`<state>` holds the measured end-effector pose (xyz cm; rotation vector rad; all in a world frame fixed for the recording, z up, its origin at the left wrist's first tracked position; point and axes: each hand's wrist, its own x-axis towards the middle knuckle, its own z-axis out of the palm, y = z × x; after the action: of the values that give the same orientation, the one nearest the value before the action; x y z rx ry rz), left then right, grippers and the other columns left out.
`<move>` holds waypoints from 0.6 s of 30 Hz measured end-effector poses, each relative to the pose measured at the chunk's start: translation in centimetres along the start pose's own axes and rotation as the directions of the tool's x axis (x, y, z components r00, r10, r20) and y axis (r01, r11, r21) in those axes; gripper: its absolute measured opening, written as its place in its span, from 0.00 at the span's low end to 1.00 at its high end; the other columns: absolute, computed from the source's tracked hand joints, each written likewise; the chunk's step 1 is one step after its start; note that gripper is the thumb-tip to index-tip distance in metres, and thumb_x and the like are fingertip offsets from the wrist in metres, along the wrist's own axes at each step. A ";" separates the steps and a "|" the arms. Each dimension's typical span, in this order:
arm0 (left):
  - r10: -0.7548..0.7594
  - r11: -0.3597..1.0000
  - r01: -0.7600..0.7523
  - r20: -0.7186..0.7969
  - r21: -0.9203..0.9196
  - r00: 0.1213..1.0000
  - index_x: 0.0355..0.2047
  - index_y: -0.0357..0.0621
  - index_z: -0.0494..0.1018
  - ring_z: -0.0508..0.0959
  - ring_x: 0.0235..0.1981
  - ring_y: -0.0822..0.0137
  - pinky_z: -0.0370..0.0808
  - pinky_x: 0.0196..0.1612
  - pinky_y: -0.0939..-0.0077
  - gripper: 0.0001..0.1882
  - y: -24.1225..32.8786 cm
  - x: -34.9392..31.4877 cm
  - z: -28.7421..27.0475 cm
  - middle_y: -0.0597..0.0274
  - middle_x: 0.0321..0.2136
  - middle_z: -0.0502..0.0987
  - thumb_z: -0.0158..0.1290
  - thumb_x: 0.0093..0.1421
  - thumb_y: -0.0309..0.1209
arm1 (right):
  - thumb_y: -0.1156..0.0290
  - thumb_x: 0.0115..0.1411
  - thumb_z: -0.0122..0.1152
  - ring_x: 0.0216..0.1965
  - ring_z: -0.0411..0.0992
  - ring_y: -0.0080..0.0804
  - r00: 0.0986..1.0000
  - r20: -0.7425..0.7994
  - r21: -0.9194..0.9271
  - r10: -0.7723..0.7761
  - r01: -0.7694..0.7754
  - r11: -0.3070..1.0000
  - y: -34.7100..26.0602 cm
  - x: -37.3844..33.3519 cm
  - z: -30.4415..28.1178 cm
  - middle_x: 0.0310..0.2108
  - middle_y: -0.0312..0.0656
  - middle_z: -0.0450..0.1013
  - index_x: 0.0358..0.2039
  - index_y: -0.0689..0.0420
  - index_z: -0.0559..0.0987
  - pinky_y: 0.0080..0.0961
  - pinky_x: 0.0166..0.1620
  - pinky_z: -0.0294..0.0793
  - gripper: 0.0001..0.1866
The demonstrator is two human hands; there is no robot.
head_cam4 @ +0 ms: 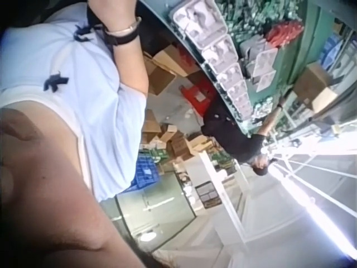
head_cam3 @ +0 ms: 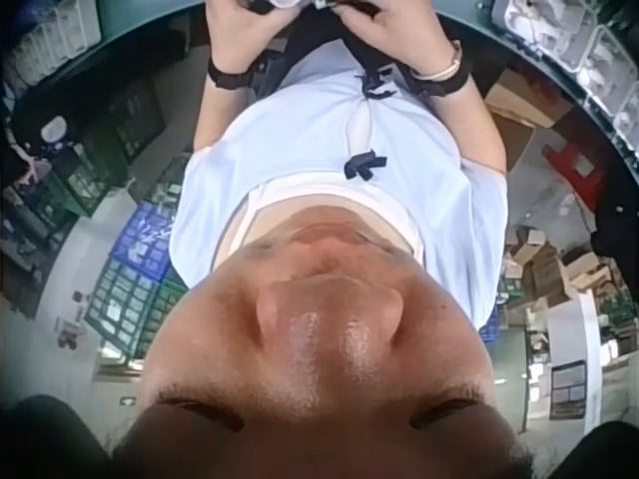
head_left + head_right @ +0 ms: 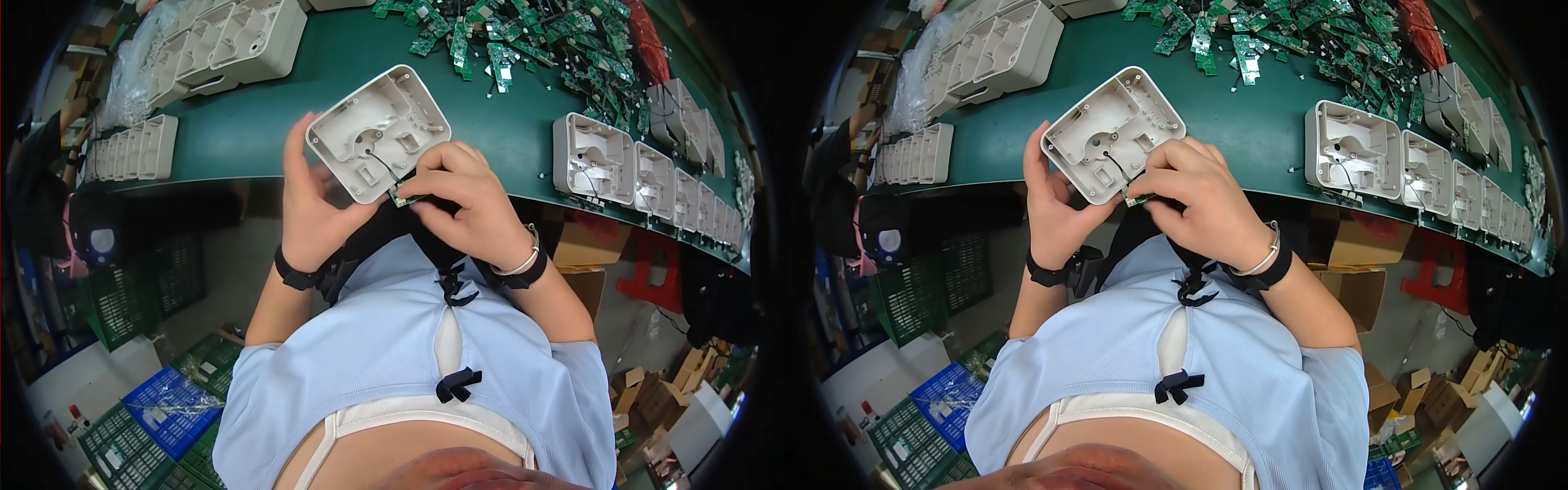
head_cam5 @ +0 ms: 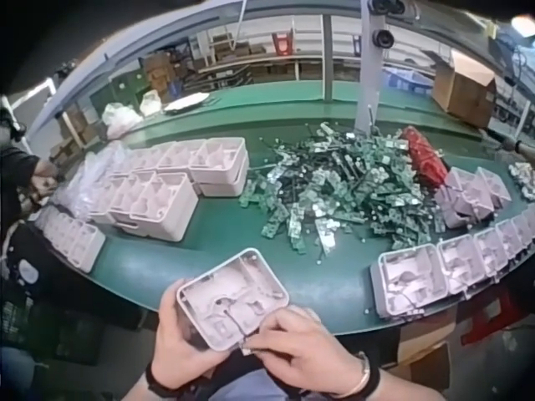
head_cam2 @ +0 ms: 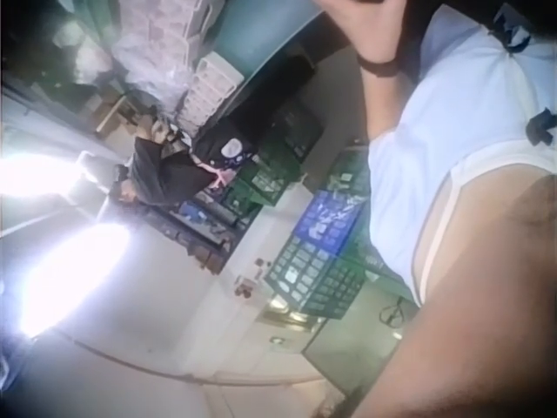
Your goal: The person picks up a plastic housing and a circuit board, threads the wire through a hole in the housing, and presses the board into place. They place the assembly on the table and repeat the process with another unit.
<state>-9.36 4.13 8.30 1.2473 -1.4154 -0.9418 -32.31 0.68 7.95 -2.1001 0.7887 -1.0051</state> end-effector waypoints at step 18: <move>-0.040 0.977 0.065 0.121 -0.204 0.992 0.77 0.46 0.43 0.76 0.64 0.53 0.81 0.62 0.57 0.65 -1.2 0.3 -0.8 0.50 0.70 0.59 0.73 0.47 0.15 | 0.74 0.53 0.74 0.43 0.75 0.39 0.991 -0.100 -0.379 -0.089 0.045 0.924 -2.0 1.2 0.4 0.41 0.35 0.80 0.41 0.54 0.85 0.33 0.48 0.69 0.13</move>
<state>-8.34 3.65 7.38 1.0928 -1.3399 -1.1842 -30.92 1.06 9.83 -2.4235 1.0427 -1.0878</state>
